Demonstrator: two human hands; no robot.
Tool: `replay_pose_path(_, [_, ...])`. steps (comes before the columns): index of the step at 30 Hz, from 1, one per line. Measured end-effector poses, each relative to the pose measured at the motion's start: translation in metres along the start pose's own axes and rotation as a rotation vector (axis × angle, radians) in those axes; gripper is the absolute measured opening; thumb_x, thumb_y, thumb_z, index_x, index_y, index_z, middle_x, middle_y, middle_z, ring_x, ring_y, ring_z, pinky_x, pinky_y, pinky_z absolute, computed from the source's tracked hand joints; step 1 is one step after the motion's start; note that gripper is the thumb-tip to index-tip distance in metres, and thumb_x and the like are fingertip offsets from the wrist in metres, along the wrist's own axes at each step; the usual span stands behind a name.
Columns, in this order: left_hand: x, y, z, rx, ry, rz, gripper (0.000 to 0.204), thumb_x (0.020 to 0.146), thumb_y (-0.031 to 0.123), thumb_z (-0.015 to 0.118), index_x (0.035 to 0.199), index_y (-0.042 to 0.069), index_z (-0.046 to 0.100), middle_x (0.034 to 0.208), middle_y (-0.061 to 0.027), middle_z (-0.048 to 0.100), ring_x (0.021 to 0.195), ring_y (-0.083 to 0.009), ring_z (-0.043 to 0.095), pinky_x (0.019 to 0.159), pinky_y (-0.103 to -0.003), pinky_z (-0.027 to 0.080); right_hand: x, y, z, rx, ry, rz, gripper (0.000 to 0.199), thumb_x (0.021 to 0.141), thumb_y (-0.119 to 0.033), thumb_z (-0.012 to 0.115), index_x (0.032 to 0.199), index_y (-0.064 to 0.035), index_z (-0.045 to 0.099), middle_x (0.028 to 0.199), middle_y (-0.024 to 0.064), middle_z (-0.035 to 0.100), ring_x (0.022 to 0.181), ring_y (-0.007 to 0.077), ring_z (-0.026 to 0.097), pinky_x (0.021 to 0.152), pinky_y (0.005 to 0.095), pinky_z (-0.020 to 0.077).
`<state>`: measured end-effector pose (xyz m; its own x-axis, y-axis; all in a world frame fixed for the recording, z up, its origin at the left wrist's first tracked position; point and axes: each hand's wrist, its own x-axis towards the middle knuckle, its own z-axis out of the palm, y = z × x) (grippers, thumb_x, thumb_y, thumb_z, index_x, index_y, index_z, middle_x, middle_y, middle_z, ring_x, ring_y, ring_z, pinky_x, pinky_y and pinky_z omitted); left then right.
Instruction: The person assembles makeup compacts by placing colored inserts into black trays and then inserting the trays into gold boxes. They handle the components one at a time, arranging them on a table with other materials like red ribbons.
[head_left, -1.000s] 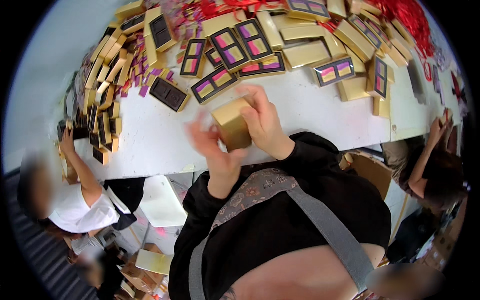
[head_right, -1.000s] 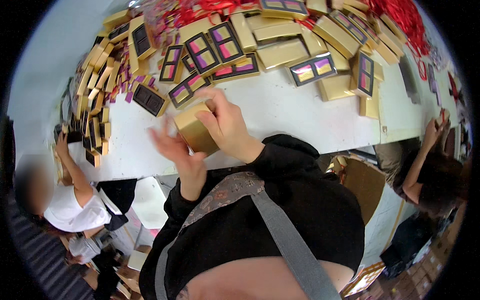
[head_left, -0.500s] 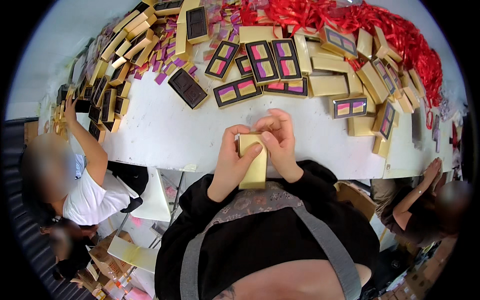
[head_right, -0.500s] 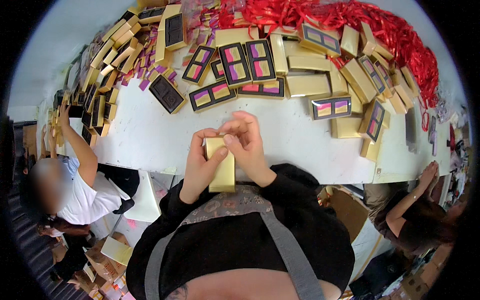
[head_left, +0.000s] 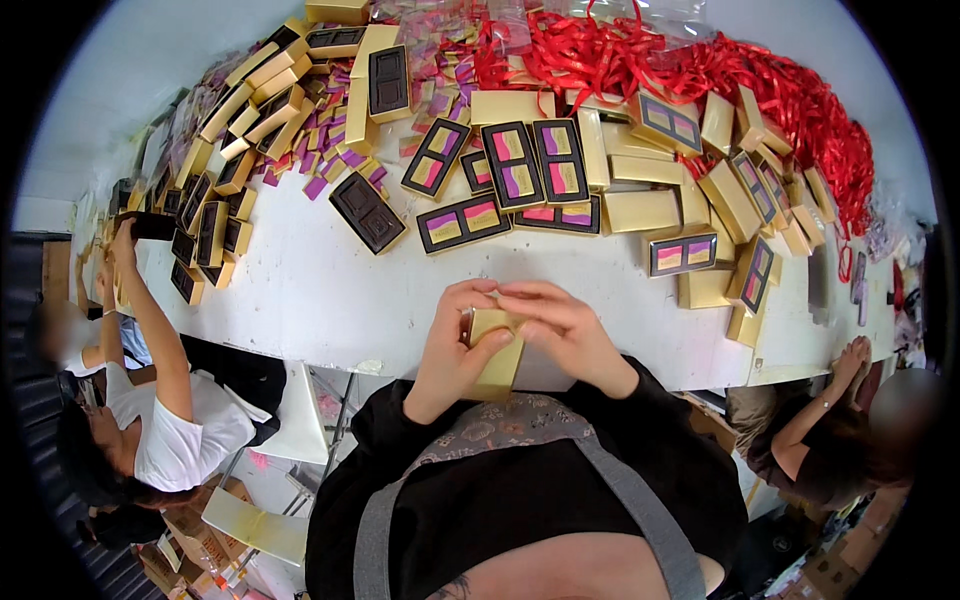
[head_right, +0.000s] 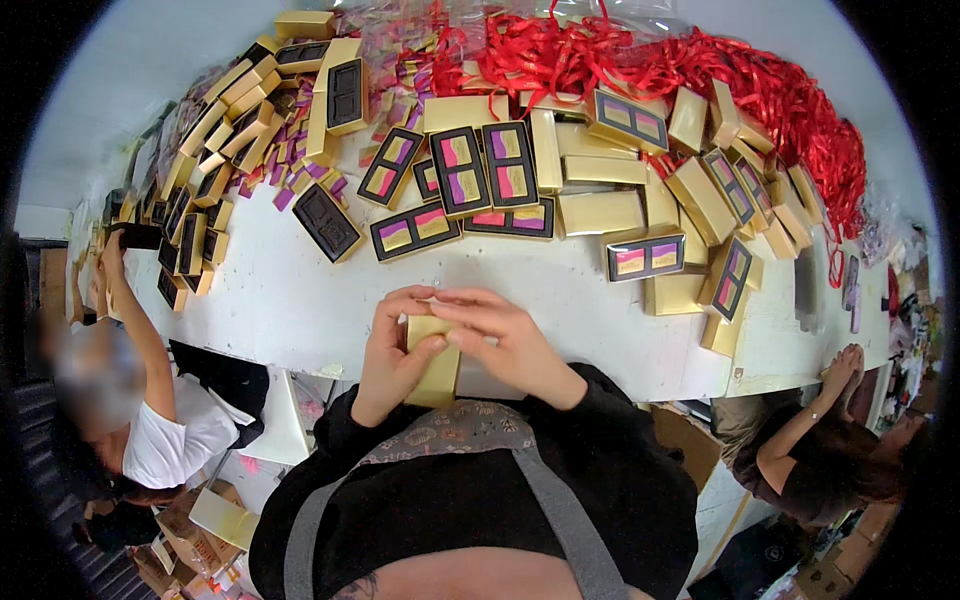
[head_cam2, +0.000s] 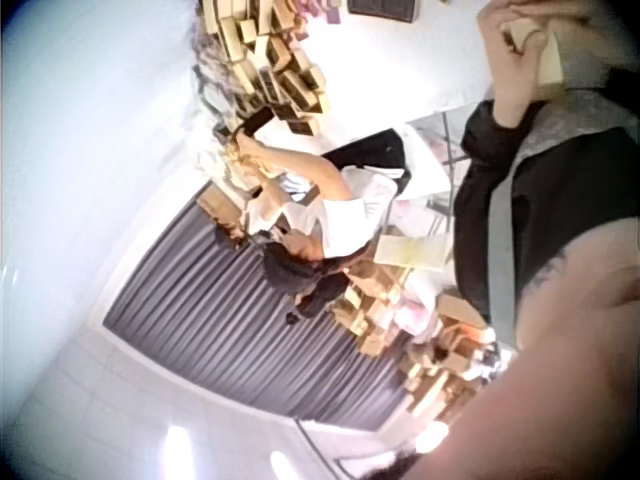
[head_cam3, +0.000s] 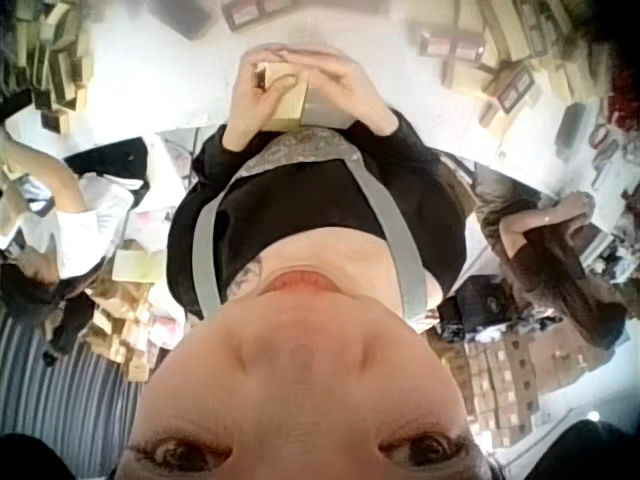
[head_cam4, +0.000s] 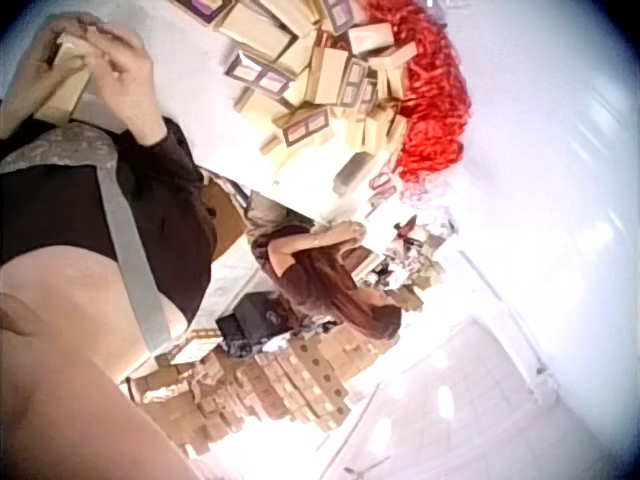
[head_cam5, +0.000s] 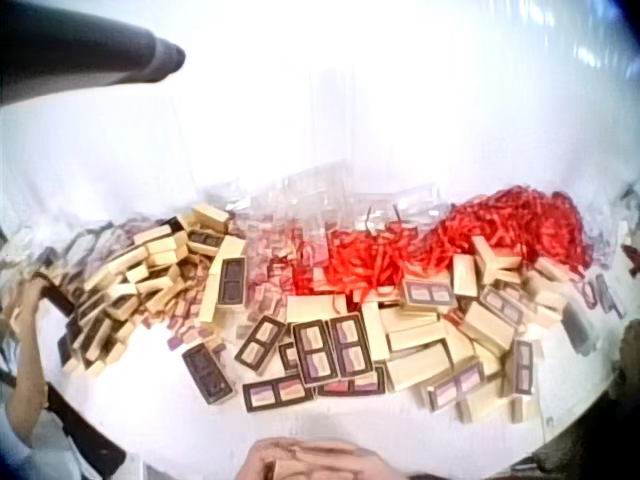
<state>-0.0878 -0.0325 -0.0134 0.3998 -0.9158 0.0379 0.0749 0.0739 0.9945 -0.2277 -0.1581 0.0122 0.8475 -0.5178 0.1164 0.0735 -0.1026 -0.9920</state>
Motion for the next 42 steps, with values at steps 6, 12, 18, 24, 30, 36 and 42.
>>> replay_pose_path(6, [0.032, 0.026, -0.009, 0.455, 0.085, 0.36, 0.062, 0.085, 0.029, 0.071, 0.134, 0.007, 0.04, 0.15, -0.0211, 0.019, 0.135, -0.0381, 0.033, 0.104, -0.048, 0.037, 0.015, -0.062, -0.097, -0.854, 0.269, -0.158, 0.023, 0.074, -0.005, 0.066, 0.097, -0.0063, 0.069, 0.112, 0.0131, 0.063, 0.104, 0.0302, 0.06, 0.086, 0.0405, 0.048])
replay_pose_path(12, [0.035, 0.02, -0.019, 0.24, 0.078, 0.147, 0.047, 0.089, 0.002, 0.055, 0.133, 0.005, 0.039, 0.143, -0.0154, 0.035, 0.118, -0.0245, 0.053, 0.098, -0.037, 0.044, 0.221, -0.062, -0.175, -1.31, 0.503, -0.472, 0.032, 0.086, -0.035, 0.064, 0.097, -0.0055, 0.071, 0.116, 0.0191, 0.064, 0.113, 0.0368, 0.055, 0.098, 0.0439, 0.0411])
replay_pose_path(18, [0.041, 0.025, -0.017, 0.212, 0.015, 0.133, 0.038, 0.092, 0.007, 0.055, 0.128, 0.002, 0.045, 0.133, -0.0151, 0.046, 0.111, -0.0241, 0.057, 0.094, -0.036, 0.047, 0.413, 0.042, -0.234, -1.018, 0.62, -0.22, 0.056, 0.086, -0.04, 0.061, 0.13, -0.0068, 0.053, 0.116, 0.0244, 0.062, 0.106, 0.0439, 0.058, 0.09, 0.0468, 0.0481])
replay_pose_path(24, [0.057, 0.018, -0.047, -1.027, -0.006, -0.155, 0.064, 0.098, 0.047, 0.045, 0.144, 0.005, 0.031, 0.144, -0.0253, 0.036, 0.129, -0.0365, 0.045, 0.103, -0.048, 0.042, 0.198, -0.055, -0.057, -0.611, 0.163, -0.63, 0.023, 0.089, -0.012, 0.061, 0.11, -0.0033, 0.066, 0.094, 0.0097, 0.07, 0.086, 0.0207, 0.066, 0.077, 0.0283, 0.0505])
replay_pose_path(30, [0.036, 0.021, -0.074, -0.609, 0.028, -0.19, 0.073, 0.094, 0.048, 0.053, 0.147, 0.007, 0.024, 0.139, -0.0203, 0.042, 0.115, -0.0312, 0.053, 0.098, -0.051, 0.043, 0.045, 0.006, 0.021, -0.024, -0.224, -0.387, 0.012, 0.08, -0.004, 0.06, 0.069, -0.0045, 0.061, 0.099, 0.0111, 0.07, 0.081, 0.0335, 0.061, 0.079, 0.0399, 0.047])
replay_pose_path(36, [0.005, 0.019, -0.076, -0.736, 0.485, -0.13, 0.076, 0.091, 0.059, 0.049, 0.143, 0.006, 0.03, 0.126, -0.0142, 0.05, 0.116, -0.0294, 0.048, 0.105, -0.054, 0.034, 0.1, 0.052, 0.001, -1.494, 0.53, -0.188, 0.057, 0.078, -0.043, 0.071, 0.125, -0.0136, 0.057, 0.136, 0.0183, 0.047, 0.13, 0.035, 0.035, 0.102, 0.0531, 0.0269])
replay_pose_path(42, [0.033, 0.023, -0.069, -1.085, 0.465, -0.05, 0.077, 0.089, 0.067, 0.043, 0.123, -0.002, 0.047, 0.115, -0.0144, 0.057, 0.108, -0.0282, 0.053, 0.101, -0.049, 0.038, 0.056, 0.059, 0.04, -1.269, 0.507, -0.239, 0.049, 0.072, -0.029, 0.074, 0.118, -0.016, 0.062, 0.126, 0.0181, 0.051, 0.125, 0.0357, 0.041, 0.102, 0.0548, 0.0283])
